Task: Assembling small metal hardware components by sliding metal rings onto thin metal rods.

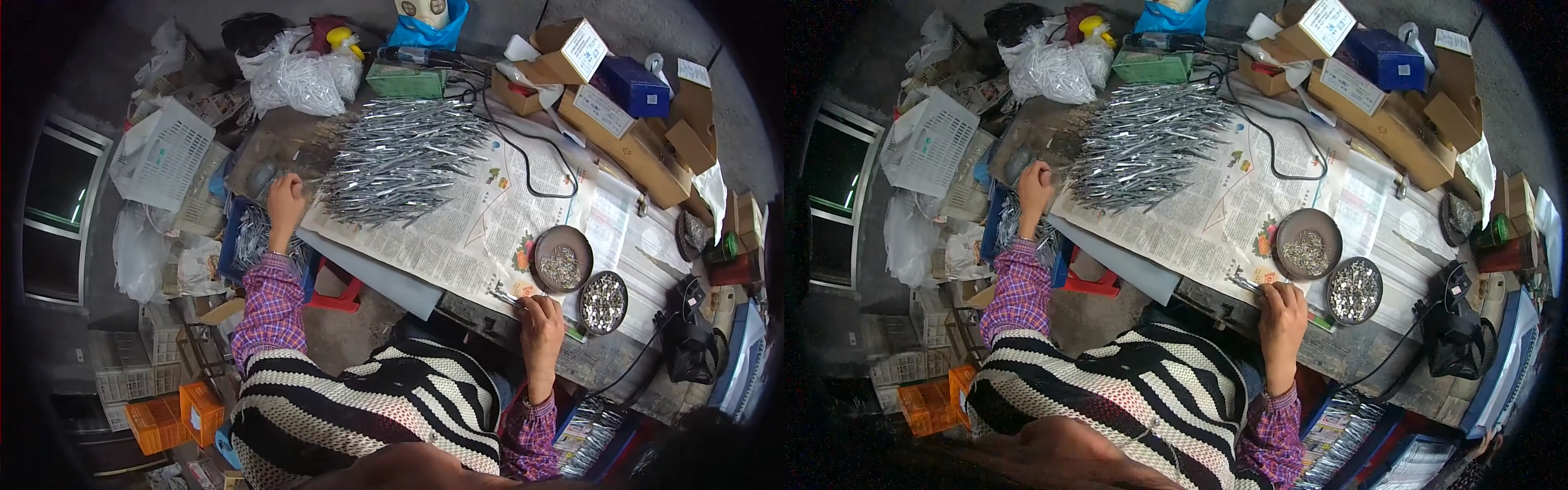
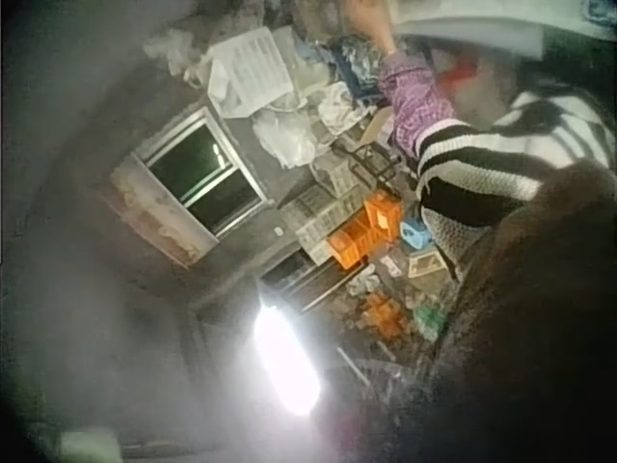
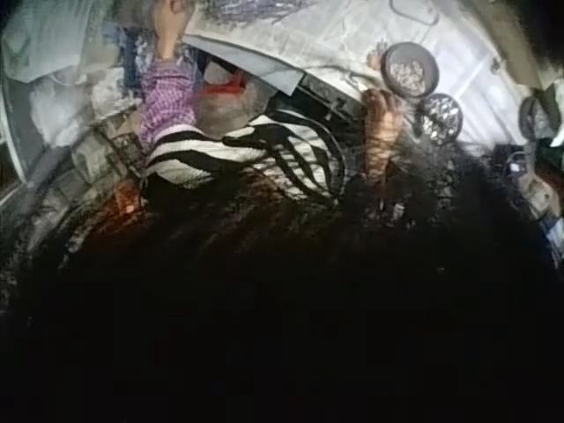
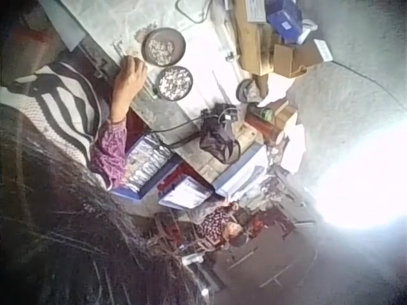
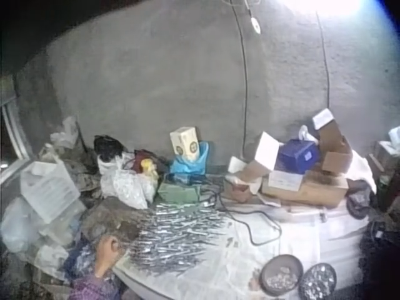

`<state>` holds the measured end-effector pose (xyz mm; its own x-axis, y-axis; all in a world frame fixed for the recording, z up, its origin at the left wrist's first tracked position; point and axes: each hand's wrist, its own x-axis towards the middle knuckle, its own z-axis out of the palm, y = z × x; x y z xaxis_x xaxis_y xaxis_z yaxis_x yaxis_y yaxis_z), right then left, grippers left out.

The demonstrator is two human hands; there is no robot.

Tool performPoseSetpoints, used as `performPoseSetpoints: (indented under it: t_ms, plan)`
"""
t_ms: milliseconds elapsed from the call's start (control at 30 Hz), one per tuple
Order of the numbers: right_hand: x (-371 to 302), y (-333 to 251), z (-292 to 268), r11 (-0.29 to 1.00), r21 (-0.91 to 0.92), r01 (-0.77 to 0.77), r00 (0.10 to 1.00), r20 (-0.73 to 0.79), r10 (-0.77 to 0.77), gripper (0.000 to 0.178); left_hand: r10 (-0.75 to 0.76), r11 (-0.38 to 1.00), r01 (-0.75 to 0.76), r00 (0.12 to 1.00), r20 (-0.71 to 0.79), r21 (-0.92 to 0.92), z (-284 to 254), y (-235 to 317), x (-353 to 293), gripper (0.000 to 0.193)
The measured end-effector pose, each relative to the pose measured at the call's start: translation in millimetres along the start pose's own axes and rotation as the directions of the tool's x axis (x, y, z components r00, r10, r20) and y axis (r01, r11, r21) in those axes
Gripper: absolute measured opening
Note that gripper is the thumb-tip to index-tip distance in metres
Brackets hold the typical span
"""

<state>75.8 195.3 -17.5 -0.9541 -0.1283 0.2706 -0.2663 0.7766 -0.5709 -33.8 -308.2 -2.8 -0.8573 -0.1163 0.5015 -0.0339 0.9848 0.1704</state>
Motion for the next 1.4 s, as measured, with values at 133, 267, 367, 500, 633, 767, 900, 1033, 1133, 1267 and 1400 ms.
performPoseSetpoints:
  t_ms: [133,267,367,500,633,767,900,1033,1133,1267,1400]
  plan:
    - [0,-9,-2,0.999,0.05,0.012,0.997,-0.072,-0.009,0.024,-0.181,0.954,0.171,0.983,-0.017,-0.247,-19,46,18,0.007]
    - [3,-37,10,0.897,0.44,0.039,0.999,0.013,-0.05,0.023,-0.001,0.886,-0.078,0.985,-0.17,-0.456,-5,99,53,0.005]
    - [16,-78,27,0.789,0.606,0.096,0.952,0.177,-0.252,0.023,0.16,0.832,-0.28,0.948,-0.276,-0.48,13,166,98,0.005]
    - [34,-137,37,0.655,0.739,0.158,0.891,0.179,-0.418,0.047,0.271,0.818,-0.411,0.892,-0.361,-0.402,56,232,152,0.008]
    - [45,-157,53,0.608,0.753,0.252,0.928,-0.012,-0.371,0.039,0.33,0.829,-0.44,0.883,-0.334,-0.344,91,268,160,0.005]
    - [45,-143,46,0.435,0.879,0.195,0.84,0.08,-0.537,0.023,0.429,0.841,-0.499,0.851,-0.303,-0.21,106,283,147,0.005]
    - [33,-143,28,0.154,0.943,-0.293,0.706,0.323,-0.631,0.021,0.453,0.841,-0.509,0.848,-0.274,-0.186,112,283,135,0.007]
    - [17,-146,54,0.08,0.955,-0.284,0.66,0.256,-0.706,0.027,0.525,0.756,-0.603,0.791,-0.315,-0.254,115,299,116,0.007]
    - [22,-136,47,0.334,0.934,-0.124,0.574,0.342,-0.744,0.02,0.606,0.629,-0.701,0.713,-0.352,-0.337,100,333,86,0.009]
    - [11,-96,71,0.153,0.872,-0.465,0.867,0.483,-0.12,0.018,0.587,0.458,-0.702,0.699,-0.408,-0.545,57,377,47,0.008]
    - [24,-76,61,0.308,0.873,-0.378,0.917,0.306,0.257,0.022,0.563,0.392,-0.632,0.739,-0.369,-0.669,42,400,23,0.009]
